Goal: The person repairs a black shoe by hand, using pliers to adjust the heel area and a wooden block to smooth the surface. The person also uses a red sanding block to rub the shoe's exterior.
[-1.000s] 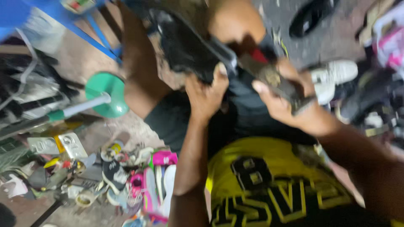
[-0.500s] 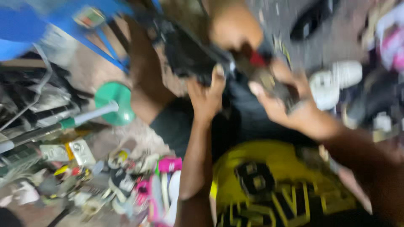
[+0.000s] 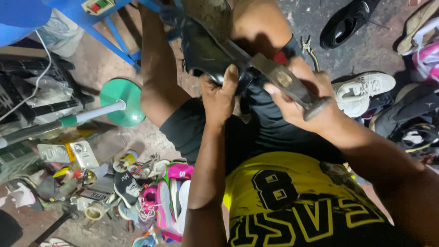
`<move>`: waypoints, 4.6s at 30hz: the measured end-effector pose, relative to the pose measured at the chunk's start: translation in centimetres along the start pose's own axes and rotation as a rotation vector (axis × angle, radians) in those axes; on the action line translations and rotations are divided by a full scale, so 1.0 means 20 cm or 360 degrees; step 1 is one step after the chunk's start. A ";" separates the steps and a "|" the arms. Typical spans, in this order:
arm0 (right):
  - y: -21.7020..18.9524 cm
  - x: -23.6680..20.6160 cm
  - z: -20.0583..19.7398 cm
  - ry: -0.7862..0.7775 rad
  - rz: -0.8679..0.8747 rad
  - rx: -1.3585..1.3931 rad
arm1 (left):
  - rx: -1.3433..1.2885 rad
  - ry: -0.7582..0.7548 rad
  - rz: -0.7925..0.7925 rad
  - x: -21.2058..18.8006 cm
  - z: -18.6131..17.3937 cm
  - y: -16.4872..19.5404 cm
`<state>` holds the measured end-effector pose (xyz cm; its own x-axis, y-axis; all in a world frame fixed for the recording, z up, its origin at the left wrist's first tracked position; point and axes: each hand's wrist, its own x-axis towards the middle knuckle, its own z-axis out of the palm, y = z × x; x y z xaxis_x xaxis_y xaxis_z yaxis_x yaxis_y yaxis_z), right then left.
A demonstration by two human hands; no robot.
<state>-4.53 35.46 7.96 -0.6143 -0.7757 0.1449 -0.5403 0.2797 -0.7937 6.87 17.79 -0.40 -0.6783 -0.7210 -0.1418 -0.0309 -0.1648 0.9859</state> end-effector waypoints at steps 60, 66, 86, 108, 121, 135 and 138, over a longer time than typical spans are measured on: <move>-0.08 -0.32 -0.30 0.0029 0.0138 0.1334 | -0.1382 -0.0229 -0.0175 -0.36 -0.04 0.72; -0.05 -0.36 -0.34 -0.0116 0.0132 0.1478 | -0.1282 -0.0367 -0.0286 -0.43 -0.08 0.63; -0.16 -0.12 -0.10 -0.0035 0.0136 0.0959 | 0.0270 0.0135 0.0115 -0.13 -0.04 0.38; -0.34 -0.06 0.11 -0.0105 0.0145 0.0452 | -0.0200 0.0163 0.0118 -0.08 -0.08 0.32; -0.30 -0.10 0.16 -0.0023 -0.0050 0.0151 | -0.0114 0.0272 0.0013 -0.07 -0.08 0.31; -0.26 0.01 0.21 0.0114 -0.0120 0.0319 | -0.0028 0.0243 -0.0189 -0.10 -0.05 0.28; -0.23 0.12 0.17 0.0147 0.0302 0.0815 | -0.0183 0.0294 -0.0062 -0.09 -0.05 0.30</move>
<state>-1.55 30.39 9.82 -0.7340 -0.6791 0.0040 -0.0803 0.0810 -0.9935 8.60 17.47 5.65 -0.5318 -0.8219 -0.2041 0.0367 -0.2632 0.9640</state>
